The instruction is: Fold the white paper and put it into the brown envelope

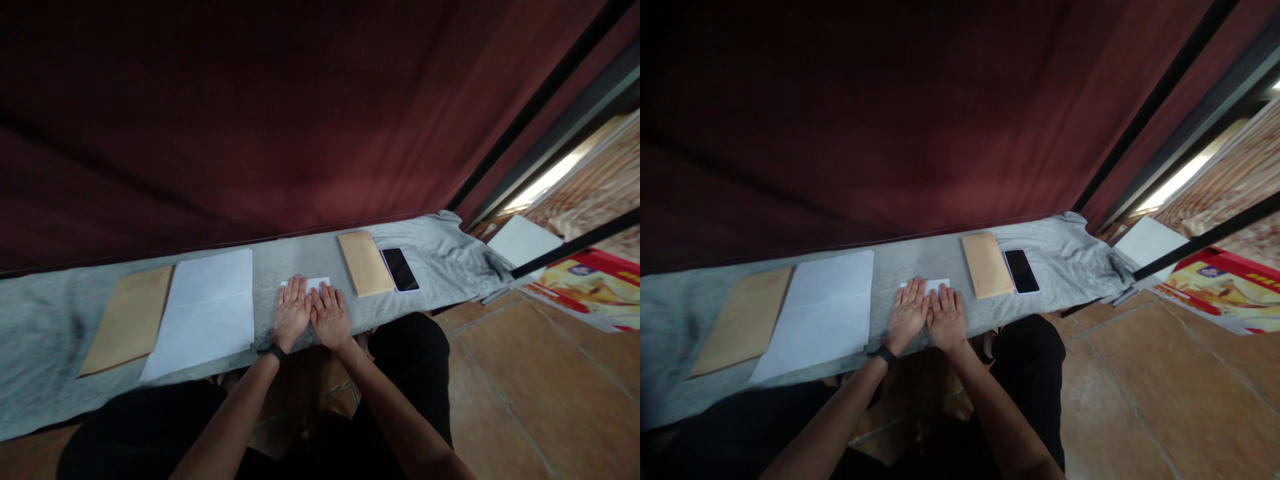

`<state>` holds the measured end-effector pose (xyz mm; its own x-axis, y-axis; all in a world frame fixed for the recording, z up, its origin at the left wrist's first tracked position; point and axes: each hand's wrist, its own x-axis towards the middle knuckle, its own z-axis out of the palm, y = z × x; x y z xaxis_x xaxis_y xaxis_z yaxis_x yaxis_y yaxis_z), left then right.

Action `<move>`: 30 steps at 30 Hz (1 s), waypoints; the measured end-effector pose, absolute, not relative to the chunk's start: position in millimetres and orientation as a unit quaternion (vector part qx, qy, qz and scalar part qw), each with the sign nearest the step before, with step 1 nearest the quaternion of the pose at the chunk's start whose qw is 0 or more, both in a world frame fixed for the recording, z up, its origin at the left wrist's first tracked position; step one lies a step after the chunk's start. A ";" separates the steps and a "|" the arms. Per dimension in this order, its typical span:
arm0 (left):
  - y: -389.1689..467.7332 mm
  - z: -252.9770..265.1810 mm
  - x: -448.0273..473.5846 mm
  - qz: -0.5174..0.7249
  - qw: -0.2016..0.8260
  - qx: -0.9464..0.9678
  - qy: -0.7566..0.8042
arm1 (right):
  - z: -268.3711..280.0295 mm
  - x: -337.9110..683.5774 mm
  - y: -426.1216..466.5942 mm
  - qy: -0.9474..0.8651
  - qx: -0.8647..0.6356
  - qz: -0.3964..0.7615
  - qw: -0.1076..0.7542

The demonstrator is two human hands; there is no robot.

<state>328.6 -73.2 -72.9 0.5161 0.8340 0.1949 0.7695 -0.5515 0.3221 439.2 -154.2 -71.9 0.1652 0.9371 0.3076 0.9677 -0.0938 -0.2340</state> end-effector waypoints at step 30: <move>-75.9 -73.7 332.2 0.124 0.015 0.860 0.495 | -75.3 469.6 -140.5 -0.637 -0.749 -0.023 0.179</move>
<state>332.2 -75.9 -73.7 0.4797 0.8547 0.1981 0.8473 -0.5100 0.1483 469.6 -140.5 -75.3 0.1877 0.9464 0.2627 0.9629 -0.1244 -0.2395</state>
